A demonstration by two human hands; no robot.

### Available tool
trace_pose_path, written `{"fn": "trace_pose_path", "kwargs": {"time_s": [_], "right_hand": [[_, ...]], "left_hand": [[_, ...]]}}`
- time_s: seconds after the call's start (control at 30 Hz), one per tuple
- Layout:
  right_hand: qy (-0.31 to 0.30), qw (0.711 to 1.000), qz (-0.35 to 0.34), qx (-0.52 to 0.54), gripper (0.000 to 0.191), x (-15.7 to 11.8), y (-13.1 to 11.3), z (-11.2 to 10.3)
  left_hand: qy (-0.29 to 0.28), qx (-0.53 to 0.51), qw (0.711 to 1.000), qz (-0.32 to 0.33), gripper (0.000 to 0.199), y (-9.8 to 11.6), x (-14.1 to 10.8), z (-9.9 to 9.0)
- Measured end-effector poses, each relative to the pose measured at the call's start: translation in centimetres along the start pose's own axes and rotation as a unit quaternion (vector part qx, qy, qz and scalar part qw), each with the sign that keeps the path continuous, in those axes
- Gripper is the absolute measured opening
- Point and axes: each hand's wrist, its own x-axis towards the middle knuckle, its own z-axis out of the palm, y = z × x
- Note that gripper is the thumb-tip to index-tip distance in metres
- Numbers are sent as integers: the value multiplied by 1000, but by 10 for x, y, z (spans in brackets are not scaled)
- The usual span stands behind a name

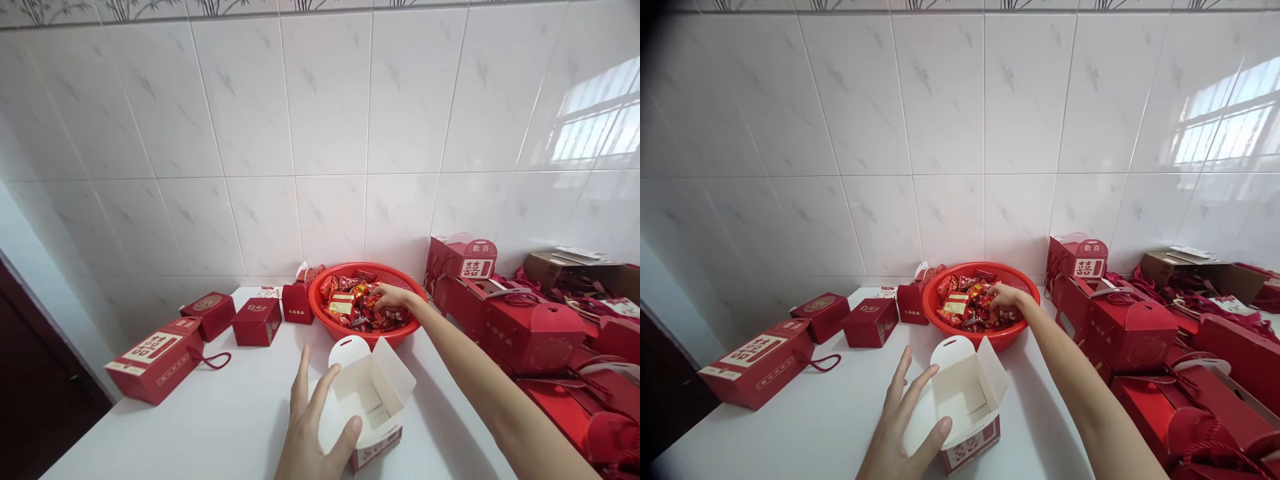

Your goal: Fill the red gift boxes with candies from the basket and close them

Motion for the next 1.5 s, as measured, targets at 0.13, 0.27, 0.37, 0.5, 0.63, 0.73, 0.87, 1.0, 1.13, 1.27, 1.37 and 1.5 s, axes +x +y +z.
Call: {"fn": "trace_pose_path", "kwargs": {"time_s": [0.13, 0.27, 0.37, 0.5, 0.63, 0.73, 0.87, 1.0, 1.13, 1.27, 1.37, 1.5], "right_hand": [[14, 991, -66, 113, 29, -4, -2, -2], [37, 973, -103, 205, 25, -8, -7, -4], [42, 963, -101, 247, 23, -9, -7, -5], [35, 958, -77, 275, 20, -9, -5, -5], [35, 953, -55, 296, 19, -10, -3, -3], [47, 947, -43, 315, 18, -11, -3, -3], [66, 939, -32, 335, 17, -9, -1, -4], [100, 930, -22, 353, 19, -6, 0, -5], [129, 928, -10, 350, 21, -9, -2, -8], [156, 938, 10, 309, 33, -14, -3, -10], [177, 949, 38, 258, 40, -13, 0, -7], [162, 966, 101, 174, 28, -8, 9, -3]], "left_hand": [[10, -7, 1000, -1, 42, -1, -1, 1], [8, -8, 1000, 4, 41, -1, -1, 0], [7, -6, 1000, 5, 41, 0, -1, -1], [7, -6, 1000, 4, 41, 0, -2, -1], [6, -1, 1000, -1, 40, 0, -2, -1], [7, 10, 1000, 4, 40, 1, -3, -2], [13, 10, 1000, 4, 40, 4, -3, -2], [9, 0, 1000, 1, 38, 5, -3, -2], [1, 3, 1000, -1, 39, 6, -4, -1], [4, 5, 1000, 2, 38, 5, -3, -1], [3, 4, 1000, -1, 38, 4, -3, -1], [1, 5, 1000, -8, 37, 4, -3, -1]]}}
